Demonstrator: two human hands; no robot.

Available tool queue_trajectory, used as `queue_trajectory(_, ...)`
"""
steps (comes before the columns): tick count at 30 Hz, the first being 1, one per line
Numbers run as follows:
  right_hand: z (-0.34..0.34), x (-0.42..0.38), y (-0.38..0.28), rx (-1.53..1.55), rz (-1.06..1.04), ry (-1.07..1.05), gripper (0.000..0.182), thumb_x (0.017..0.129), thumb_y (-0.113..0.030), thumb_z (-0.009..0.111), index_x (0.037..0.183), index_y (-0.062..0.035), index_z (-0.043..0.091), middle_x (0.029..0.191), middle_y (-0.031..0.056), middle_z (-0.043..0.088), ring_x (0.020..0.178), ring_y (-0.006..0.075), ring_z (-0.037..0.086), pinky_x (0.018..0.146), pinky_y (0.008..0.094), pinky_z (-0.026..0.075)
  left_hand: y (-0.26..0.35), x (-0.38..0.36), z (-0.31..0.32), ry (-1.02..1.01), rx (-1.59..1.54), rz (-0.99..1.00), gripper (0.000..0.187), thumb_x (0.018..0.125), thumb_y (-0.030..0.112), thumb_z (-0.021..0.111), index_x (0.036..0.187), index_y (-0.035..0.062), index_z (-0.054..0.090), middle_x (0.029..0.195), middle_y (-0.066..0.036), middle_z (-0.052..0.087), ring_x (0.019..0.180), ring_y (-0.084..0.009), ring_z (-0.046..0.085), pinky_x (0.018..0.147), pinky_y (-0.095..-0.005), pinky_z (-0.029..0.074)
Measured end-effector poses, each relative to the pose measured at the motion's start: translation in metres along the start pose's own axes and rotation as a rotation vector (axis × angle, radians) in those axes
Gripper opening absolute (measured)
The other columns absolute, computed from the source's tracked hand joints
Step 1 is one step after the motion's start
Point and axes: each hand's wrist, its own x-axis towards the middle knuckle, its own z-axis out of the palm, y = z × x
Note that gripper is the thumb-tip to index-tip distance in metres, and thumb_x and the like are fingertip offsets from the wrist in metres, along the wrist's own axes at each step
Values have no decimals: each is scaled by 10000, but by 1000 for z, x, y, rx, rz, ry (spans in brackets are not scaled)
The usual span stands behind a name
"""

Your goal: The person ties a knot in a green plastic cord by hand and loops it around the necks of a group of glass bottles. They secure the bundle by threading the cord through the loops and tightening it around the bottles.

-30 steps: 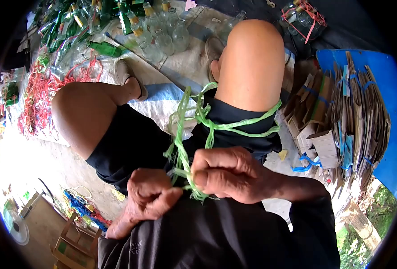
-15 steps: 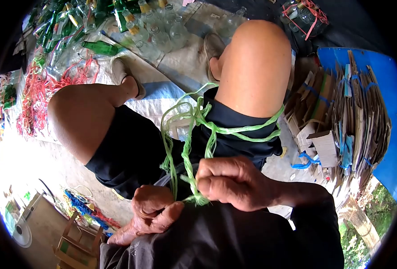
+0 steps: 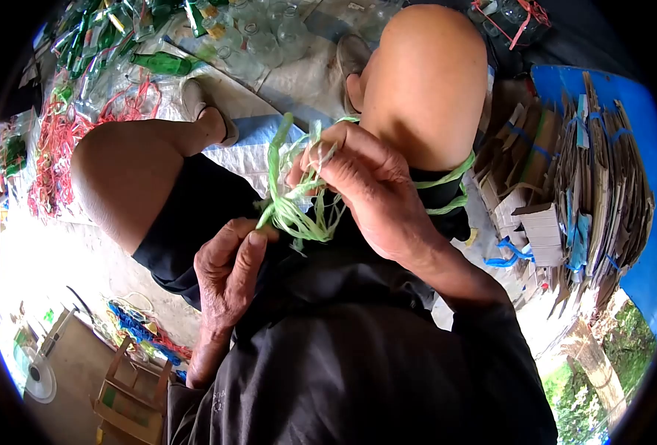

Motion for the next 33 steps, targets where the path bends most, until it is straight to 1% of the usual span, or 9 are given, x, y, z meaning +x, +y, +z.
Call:
queue_trajectory(3,7,-1,-4,110,28,90,184,1081,-210,537,1059,-34,588,1037,111,612,984,209,613,829,378,540,8,5,3,97,155,-6,302,920,36,723,1204,-4,627,1039,-46,596,616,-71,375,588,-233,359)
queue_trajectory(5,9,-1,0,129,-19,132,180,1081,-207,535,1062,-36,590,1038,112,613,974,212,619,826,380,546,3,12,8,245,168,213,368,883,41,753,1221,-5,616,1091,-70,570,613,-78,374,582,-241,353)
queue_trajectory(11,11,-2,14,165,-82,94,178,1093,-188,545,1115,-24,608,1104,102,671,995,176,665,851,371,574,8,14,16,95,55,1,469,849,269,872,1111,-14,605,687,24,456,577,-56,347,527,-252,288)
queue_trajectory(15,16,-5,17,121,-117,91,170,1092,-167,541,1109,-9,602,1114,120,667,1011,179,658,877,348,561,-6,19,28,116,-207,-29,171,1037,143,675,1074,-22,656,686,51,537,613,-23,400,555,-219,329)
queue_trajectory(21,22,1,8,131,-221,139,174,1072,-225,544,1027,-59,572,998,73,589,988,240,621,916,417,514,-5,16,20,-1,-326,-137,274,1083,249,599,977,7,674,689,66,515,615,-16,386,569,-205,305)
queue_trajectory(27,18,3,-8,80,-47,68,193,1088,-269,504,1025,-90,541,995,91,589,877,241,630,773,369,540,-5,13,17,-105,-292,-158,321,1077,264,616,872,19,651,745,48,553,705,-42,444,649,-225,379)
queue_trajectory(28,21,7,1,13,-112,135,214,1094,-288,504,1016,-90,529,902,77,584,736,201,602,605,293,487,-5,13,19,-101,-284,-140,321,1078,261,607,866,25,651,718,56,526,673,-37,416,625,-223,348)
queue_trajectory(31,15,8,1,163,28,28,245,1123,-291,475,1041,-80,568,784,62,626,645,118,594,477,221,338,-4,13,17,-105,-279,-139,330,1076,256,602,837,32,645,685,63,499,640,-36,388,600,-225,319)
queue_trajectory(33,19,6,-1,182,74,32,230,1116,-290,503,1030,-85,561,711,5,506,583,68,450,452,202,272,-4,12,16,-106,-289,-155,338,1071,246,605,811,32,638,678,62,501,636,-39,390,596,-230,319)
